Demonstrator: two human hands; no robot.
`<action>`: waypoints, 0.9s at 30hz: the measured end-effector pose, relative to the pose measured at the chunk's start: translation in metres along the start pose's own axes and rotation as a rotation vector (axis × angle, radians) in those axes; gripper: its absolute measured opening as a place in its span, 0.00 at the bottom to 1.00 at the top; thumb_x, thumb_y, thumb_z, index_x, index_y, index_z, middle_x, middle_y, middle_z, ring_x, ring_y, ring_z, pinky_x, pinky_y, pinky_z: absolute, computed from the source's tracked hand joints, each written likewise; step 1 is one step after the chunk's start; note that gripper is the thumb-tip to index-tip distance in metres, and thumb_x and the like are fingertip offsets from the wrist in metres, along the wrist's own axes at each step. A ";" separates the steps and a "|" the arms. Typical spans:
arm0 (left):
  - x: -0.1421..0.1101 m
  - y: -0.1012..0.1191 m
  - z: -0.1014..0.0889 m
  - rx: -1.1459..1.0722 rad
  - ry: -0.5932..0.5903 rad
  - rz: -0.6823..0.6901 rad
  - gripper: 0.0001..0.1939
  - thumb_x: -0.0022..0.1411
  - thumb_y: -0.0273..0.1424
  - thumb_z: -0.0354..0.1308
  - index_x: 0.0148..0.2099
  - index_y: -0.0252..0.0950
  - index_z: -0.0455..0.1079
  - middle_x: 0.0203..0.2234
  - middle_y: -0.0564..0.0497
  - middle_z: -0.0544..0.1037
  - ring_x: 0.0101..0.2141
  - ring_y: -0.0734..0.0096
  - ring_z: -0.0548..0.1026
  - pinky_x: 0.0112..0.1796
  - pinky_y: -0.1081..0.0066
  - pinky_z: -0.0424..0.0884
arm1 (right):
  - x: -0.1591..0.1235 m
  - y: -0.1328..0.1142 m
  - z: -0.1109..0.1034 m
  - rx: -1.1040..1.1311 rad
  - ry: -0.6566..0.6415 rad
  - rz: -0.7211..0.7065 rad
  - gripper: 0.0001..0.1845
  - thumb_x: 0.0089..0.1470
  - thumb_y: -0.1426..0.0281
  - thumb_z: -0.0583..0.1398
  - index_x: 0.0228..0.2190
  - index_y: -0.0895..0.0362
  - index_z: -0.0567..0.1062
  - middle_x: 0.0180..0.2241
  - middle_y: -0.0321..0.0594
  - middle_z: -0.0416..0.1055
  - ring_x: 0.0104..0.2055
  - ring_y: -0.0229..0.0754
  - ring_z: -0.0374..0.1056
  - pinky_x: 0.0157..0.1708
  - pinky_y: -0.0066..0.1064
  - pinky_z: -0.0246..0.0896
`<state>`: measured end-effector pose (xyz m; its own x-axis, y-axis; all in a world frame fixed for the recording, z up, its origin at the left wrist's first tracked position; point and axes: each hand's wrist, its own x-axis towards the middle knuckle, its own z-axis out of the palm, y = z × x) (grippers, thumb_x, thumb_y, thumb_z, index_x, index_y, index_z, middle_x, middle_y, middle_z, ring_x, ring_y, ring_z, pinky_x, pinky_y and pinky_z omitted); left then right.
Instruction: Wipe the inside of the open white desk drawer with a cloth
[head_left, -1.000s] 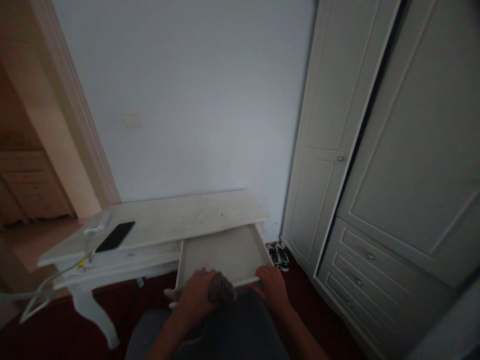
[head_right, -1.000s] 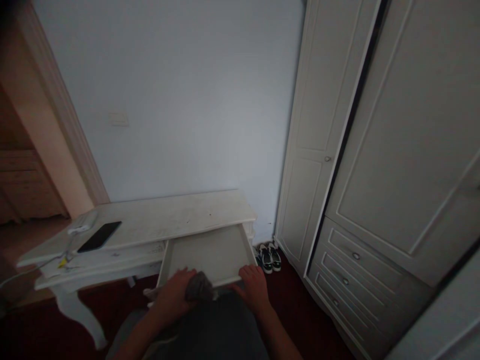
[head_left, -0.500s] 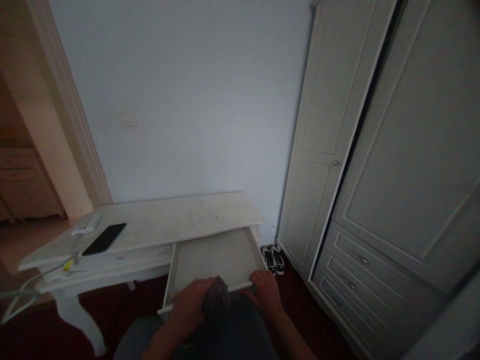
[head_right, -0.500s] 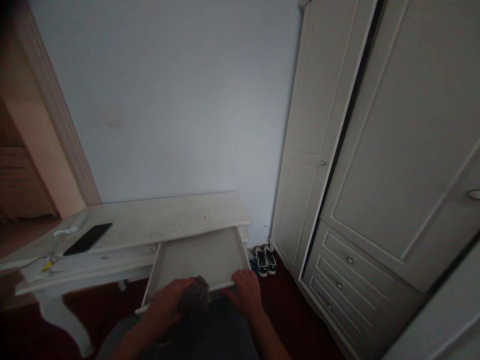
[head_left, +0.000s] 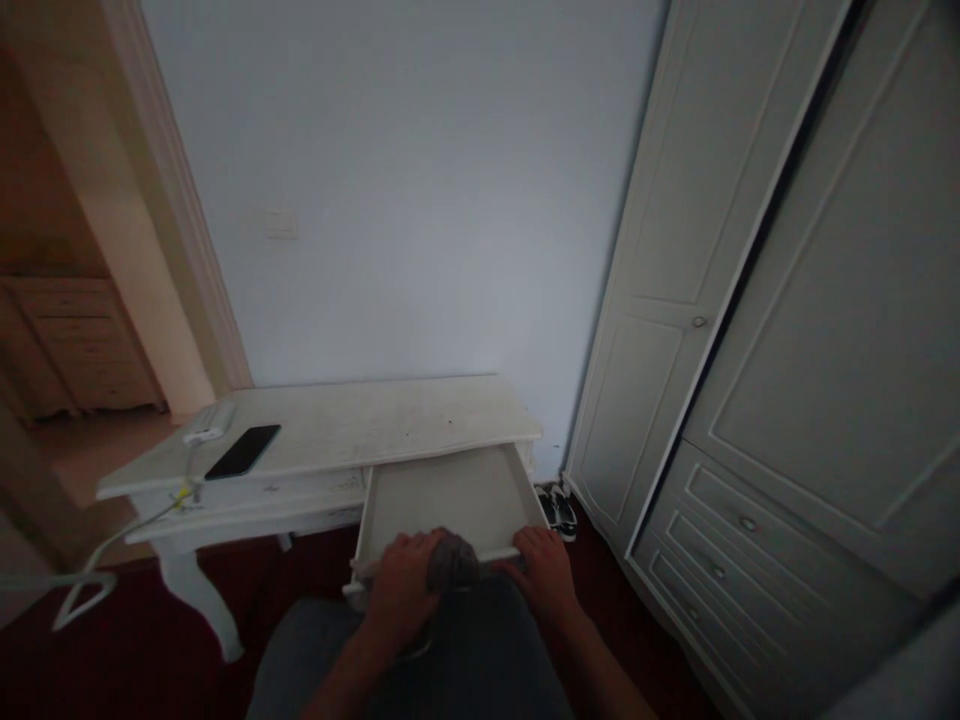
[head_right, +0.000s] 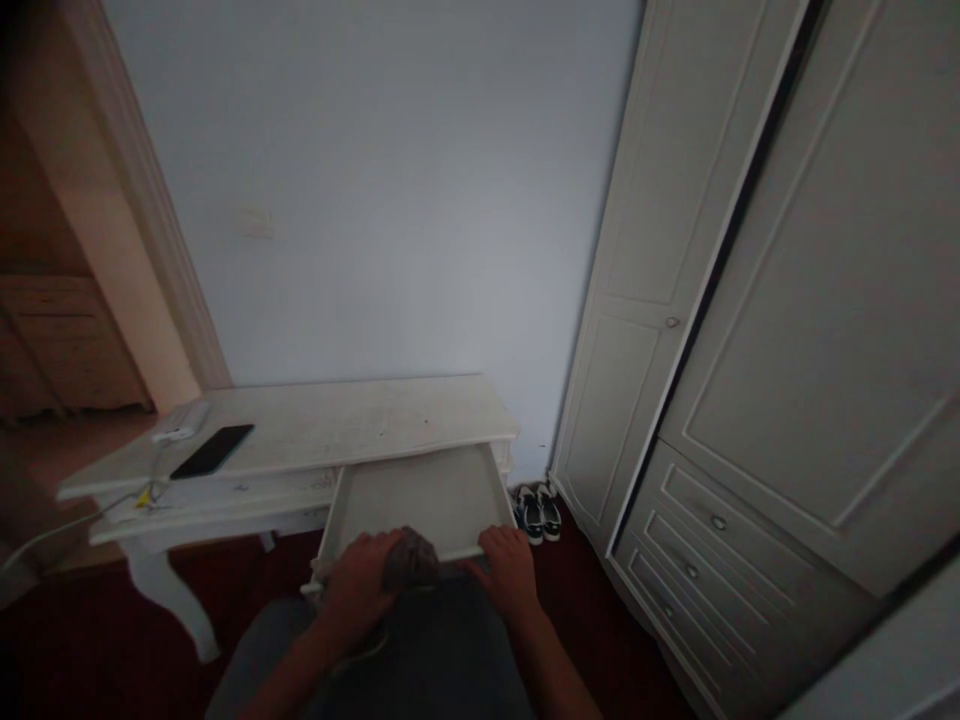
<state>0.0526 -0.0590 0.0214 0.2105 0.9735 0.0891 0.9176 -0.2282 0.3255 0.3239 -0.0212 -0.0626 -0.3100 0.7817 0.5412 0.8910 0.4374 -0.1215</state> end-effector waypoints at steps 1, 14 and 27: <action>0.007 0.016 0.006 -0.007 0.001 0.028 0.28 0.60 0.32 0.57 0.63 0.45 0.71 0.55 0.47 0.81 0.53 0.52 0.73 0.56 0.58 0.65 | 0.000 0.001 0.000 -0.002 -0.004 -0.004 0.12 0.66 0.58 0.63 0.35 0.53 0.72 0.37 0.39 0.76 0.42 0.47 0.67 0.44 0.38 0.49; -0.002 -0.023 0.007 -0.049 0.011 0.043 0.31 0.57 0.31 0.59 0.64 0.47 0.70 0.59 0.50 0.79 0.56 0.54 0.73 0.59 0.59 0.65 | 0.000 0.001 0.002 0.000 0.015 -0.002 0.15 0.65 0.55 0.64 0.34 0.53 0.71 0.35 0.38 0.75 0.41 0.48 0.69 0.44 0.39 0.50; -0.004 -0.028 -0.022 0.028 -0.055 0.011 0.21 0.61 0.36 0.59 0.57 0.44 0.73 0.48 0.48 0.83 0.51 0.54 0.76 0.55 0.60 0.67 | 0.000 0.002 0.004 0.008 0.020 -0.003 0.15 0.65 0.55 0.64 0.34 0.52 0.73 0.37 0.39 0.76 0.42 0.49 0.69 0.44 0.39 0.50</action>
<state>0.0188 -0.0566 0.0322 0.2383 0.9703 0.0408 0.9238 -0.2395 0.2987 0.3249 -0.0187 -0.0659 -0.3060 0.7715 0.5579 0.8875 0.4432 -0.1260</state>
